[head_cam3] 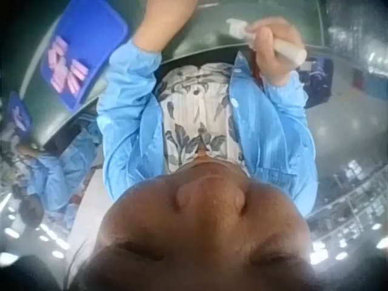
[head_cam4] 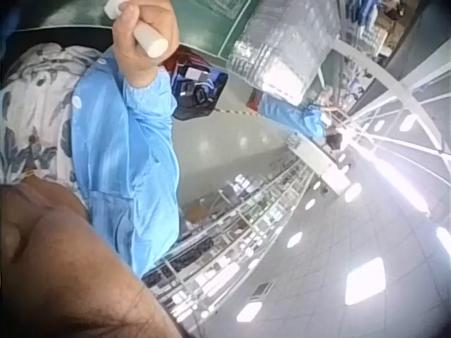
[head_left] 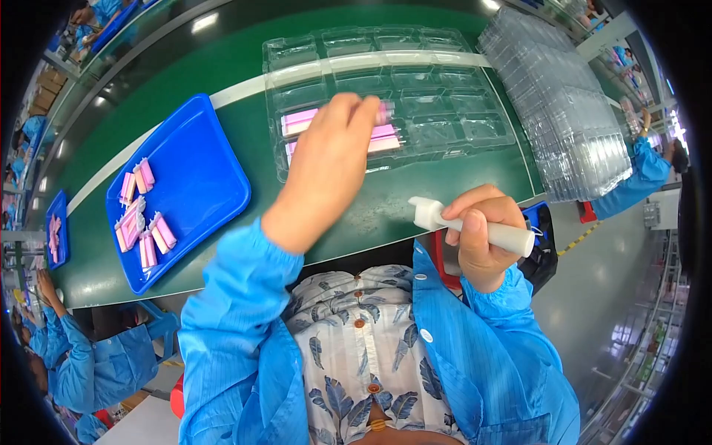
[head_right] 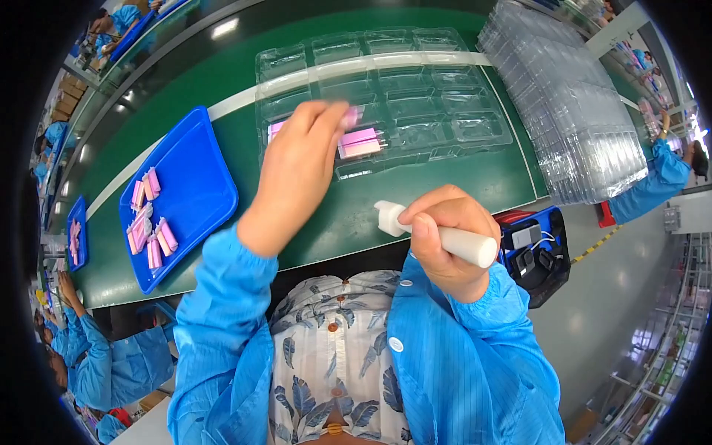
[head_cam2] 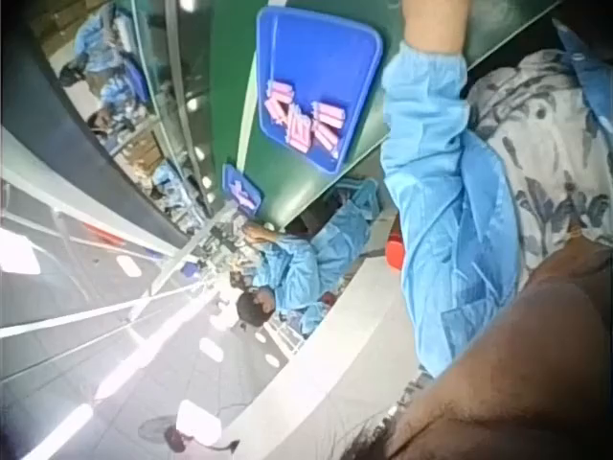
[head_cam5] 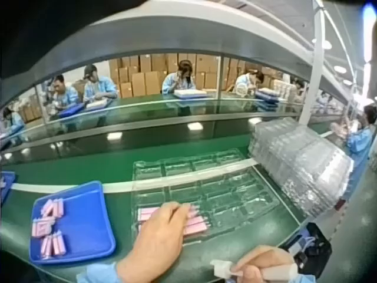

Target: The person applies glue to small pink plastic parts using a glue dispenser, then assembles the parts by hand at a factory workstation.

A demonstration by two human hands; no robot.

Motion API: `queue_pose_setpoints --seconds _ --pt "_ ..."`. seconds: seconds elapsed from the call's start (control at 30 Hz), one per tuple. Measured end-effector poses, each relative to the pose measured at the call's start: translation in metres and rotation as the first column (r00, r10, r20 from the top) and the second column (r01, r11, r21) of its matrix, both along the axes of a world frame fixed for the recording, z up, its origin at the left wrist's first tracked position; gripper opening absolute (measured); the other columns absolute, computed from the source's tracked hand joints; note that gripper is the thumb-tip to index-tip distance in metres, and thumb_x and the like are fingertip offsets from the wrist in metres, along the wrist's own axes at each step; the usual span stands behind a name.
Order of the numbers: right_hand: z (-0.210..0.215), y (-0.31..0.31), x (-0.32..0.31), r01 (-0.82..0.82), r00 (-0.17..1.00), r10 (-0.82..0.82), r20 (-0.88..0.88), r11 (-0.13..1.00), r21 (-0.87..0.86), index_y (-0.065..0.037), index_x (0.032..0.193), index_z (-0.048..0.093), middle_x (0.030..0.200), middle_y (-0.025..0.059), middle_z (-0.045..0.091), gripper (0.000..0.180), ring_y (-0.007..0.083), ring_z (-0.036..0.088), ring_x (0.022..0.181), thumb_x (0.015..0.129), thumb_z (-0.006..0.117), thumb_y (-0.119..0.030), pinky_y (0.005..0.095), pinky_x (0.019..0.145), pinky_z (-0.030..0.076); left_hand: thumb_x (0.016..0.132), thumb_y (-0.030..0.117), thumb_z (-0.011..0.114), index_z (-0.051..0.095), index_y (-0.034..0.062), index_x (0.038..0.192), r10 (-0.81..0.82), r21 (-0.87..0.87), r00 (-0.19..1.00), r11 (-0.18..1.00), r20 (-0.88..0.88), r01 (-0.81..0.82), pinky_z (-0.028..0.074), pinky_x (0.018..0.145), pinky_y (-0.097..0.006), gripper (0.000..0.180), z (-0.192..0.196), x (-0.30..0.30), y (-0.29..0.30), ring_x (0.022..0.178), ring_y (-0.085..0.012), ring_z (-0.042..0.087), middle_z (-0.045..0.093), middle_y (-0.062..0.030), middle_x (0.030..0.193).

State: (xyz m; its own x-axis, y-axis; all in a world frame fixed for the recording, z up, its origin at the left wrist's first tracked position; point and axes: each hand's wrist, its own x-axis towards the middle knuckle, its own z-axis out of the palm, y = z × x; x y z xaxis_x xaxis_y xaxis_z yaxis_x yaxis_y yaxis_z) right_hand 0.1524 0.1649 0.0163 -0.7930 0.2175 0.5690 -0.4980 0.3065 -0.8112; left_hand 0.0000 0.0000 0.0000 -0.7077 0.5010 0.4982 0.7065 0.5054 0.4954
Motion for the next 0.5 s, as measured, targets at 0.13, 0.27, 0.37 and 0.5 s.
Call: queue_pose_setpoints --seconds 0.13,0.27,0.37,0.5 --pt "-0.005 0.008 0.004 -0.027 0.998 0.027 -0.055 1.0 -0.012 -0.002 0.085 0.056 0.083 0.0159 0.068 0.011 0.0146 0.057 0.058 0.093 0.062 -0.006 0.0285 0.052 0.046 0.074 0.002 0.06 0.063 -0.0005 0.101 0.0 -0.246 0.96 0.967 -0.28 -0.072 0.052 0.085 -0.04 0.027 -0.017 -0.026 0.014 0.096 -0.0349 0.063 0.065 -0.0193 0.101" --pt "-0.017 0.022 0.008 0.017 0.997 -0.022 -0.069 0.998 -0.068 -0.002 0.087 0.054 0.083 0.0163 0.066 0.017 0.0114 0.053 0.052 0.098 0.056 -0.014 0.0246 0.048 0.044 0.073 0.002 0.058 0.062 -0.0042 0.093 -0.046 -0.232 0.94 0.972 -0.338 -0.035 0.053 0.087 -0.04 0.022 -0.014 -0.018 0.005 0.093 -0.0348 0.064 0.065 -0.021 0.095" --pt "-0.021 0.023 0.012 0.035 0.998 -0.039 -0.045 0.997 -0.074 -0.003 0.089 0.052 0.086 0.0162 0.064 0.022 0.0087 0.051 0.049 0.1 0.054 -0.021 0.0219 0.045 0.042 0.074 0.003 0.058 0.064 -0.0022 0.093 0.134 -0.139 0.932 0.972 -0.338 -0.191 0.053 0.085 -0.041 0.021 0.01 -0.01 -0.034 0.089 -0.0339 0.065 0.066 -0.0194 0.093" --pt "-0.023 0.027 0.008 -0.004 0.999 0.001 -0.037 0.997 -0.074 -0.003 0.09 0.051 0.086 0.0163 0.064 0.022 0.0084 0.05 0.048 0.1 0.056 -0.022 0.0216 0.045 0.042 0.082 0.007 0.057 0.067 0.0026 0.093 0.558 -0.303 0.723 0.665 -0.407 -0.683 0.054 0.073 -0.044 0.015 0.01 -0.042 -0.148 0.083 -0.0341 0.065 0.067 -0.0181 0.089"
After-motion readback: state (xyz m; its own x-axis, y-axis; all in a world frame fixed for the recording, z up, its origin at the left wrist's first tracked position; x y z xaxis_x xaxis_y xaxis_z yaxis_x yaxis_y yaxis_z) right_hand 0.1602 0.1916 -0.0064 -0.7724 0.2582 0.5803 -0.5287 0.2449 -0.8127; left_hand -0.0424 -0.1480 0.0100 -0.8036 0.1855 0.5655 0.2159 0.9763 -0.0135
